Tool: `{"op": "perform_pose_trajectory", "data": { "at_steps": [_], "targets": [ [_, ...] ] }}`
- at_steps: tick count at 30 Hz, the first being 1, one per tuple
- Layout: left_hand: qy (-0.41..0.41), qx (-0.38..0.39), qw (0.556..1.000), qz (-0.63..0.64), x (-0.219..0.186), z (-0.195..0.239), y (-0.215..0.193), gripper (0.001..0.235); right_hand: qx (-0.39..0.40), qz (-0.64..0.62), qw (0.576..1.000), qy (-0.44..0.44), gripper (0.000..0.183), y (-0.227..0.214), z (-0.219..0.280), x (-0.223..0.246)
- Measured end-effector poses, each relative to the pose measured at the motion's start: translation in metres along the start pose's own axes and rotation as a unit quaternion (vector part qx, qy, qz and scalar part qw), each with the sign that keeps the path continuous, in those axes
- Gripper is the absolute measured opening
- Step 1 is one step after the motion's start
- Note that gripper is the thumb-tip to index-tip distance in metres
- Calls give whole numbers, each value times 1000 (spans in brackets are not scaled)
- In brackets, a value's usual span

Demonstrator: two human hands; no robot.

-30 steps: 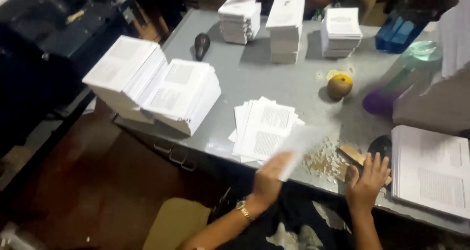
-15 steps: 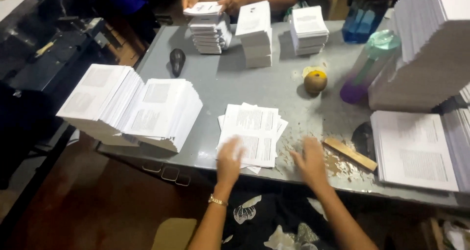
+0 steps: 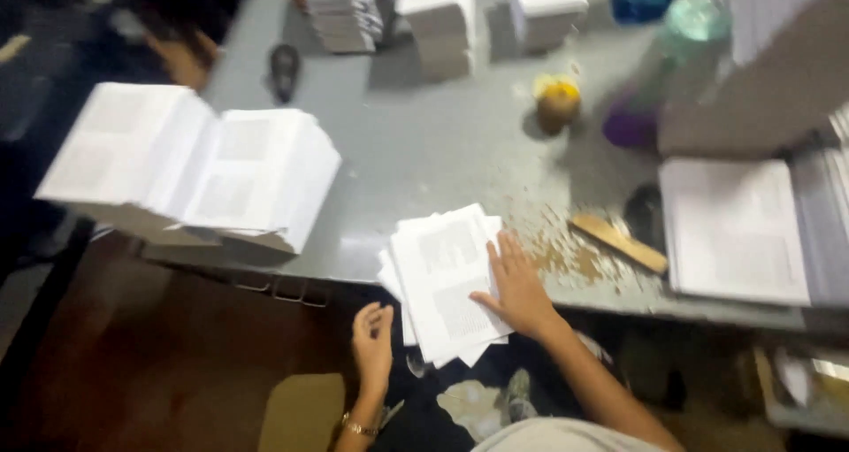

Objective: Folding printed paper sheets and creasing them with a wooden block tool

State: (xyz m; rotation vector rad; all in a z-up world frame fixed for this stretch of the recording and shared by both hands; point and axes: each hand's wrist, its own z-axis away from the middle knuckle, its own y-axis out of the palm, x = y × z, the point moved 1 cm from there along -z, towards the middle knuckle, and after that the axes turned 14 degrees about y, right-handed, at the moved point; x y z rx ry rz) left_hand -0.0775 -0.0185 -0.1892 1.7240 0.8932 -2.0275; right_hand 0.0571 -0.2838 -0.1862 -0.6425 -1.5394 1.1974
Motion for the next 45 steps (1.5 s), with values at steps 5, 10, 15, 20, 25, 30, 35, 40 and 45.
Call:
{"op": "perform_pose_trajectory", "data": {
  "at_steps": [5,10,15,20,25,30,35,40,45],
  "targets": [
    [-116,143,980,78,5,22,34,48,-48,-4,998,-30,96,-2,66,17],
    [17,134,990,34,-10,10,53,46,-148,-336,922,123,100,-21,57,-1],
    [284,222,931,62,-67,-2,64,30,-75,-523,824,206,69,-63,54,-20],
    [347,208,914,0,-148,-24,91,23,-160,-532,827,85,66,-113,34,-4],
    [243,200,949,-2,-177,-18,108,95,-176,-478,860,14,78,-138,26,11],
    [186,191,964,17,-214,-13,95,99,-230,-492,839,18,77,-142,22,21],
    [105,234,967,6,-160,-3,126,130,-196,-499,841,79,80,-107,19,27],
    [142,197,969,43,-132,-7,135,117,-186,-510,828,137,56,-55,12,-14],
    [213,170,950,150,-165,7,130,35,-250,-490,830,91,48,-77,18,-2]
  ]
}}
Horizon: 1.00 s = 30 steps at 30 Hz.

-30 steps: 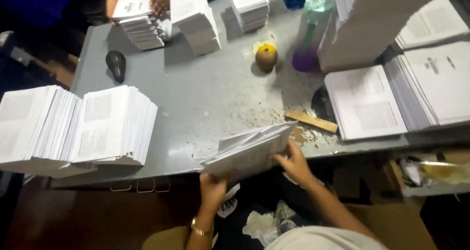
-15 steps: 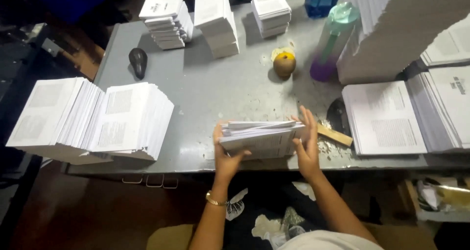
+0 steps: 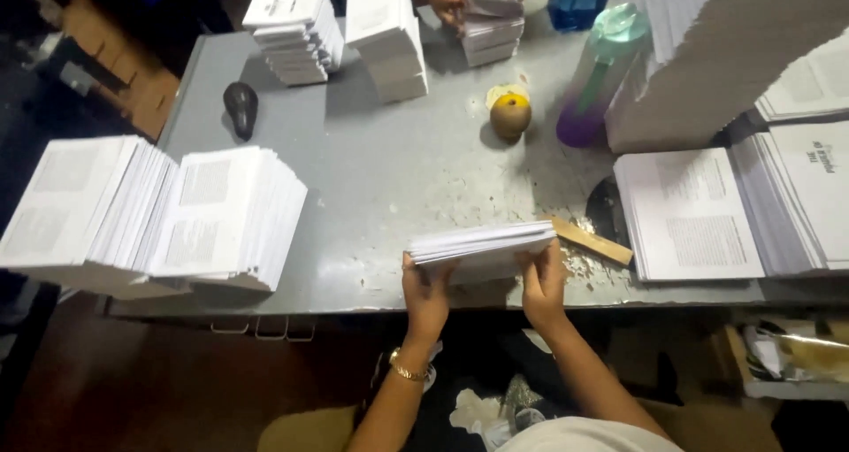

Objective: Folding printed paper sheets and creasing them with a wooden block tool

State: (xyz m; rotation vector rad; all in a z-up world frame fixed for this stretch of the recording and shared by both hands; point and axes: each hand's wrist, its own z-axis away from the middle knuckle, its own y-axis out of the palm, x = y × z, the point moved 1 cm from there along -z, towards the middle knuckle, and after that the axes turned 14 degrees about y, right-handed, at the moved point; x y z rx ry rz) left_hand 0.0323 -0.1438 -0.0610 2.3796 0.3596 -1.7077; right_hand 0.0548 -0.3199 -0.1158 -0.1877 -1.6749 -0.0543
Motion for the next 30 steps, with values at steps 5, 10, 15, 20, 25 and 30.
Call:
{"op": "perform_pose_trajectory", "data": {
  "at_steps": [5,10,15,20,25,30],
  "targets": [
    [70,15,997,-22,6,-1,-2,61,-23,95,985,-145,66,-13,8,82],
    [57,20,998,-16,32,7,-6,52,-119,332,879,-321,74,-22,14,103],
    [34,37,997,-66,49,4,-8,45,-81,205,939,-266,76,-18,-6,108],
    [33,45,996,-70,52,10,0,31,14,133,991,-20,59,-18,-7,-30],
    [57,63,992,-95,100,16,-13,22,3,117,991,64,56,-13,2,-68],
    [74,45,987,-135,125,22,-7,28,15,245,968,49,53,-14,1,-68]
  ]
}}
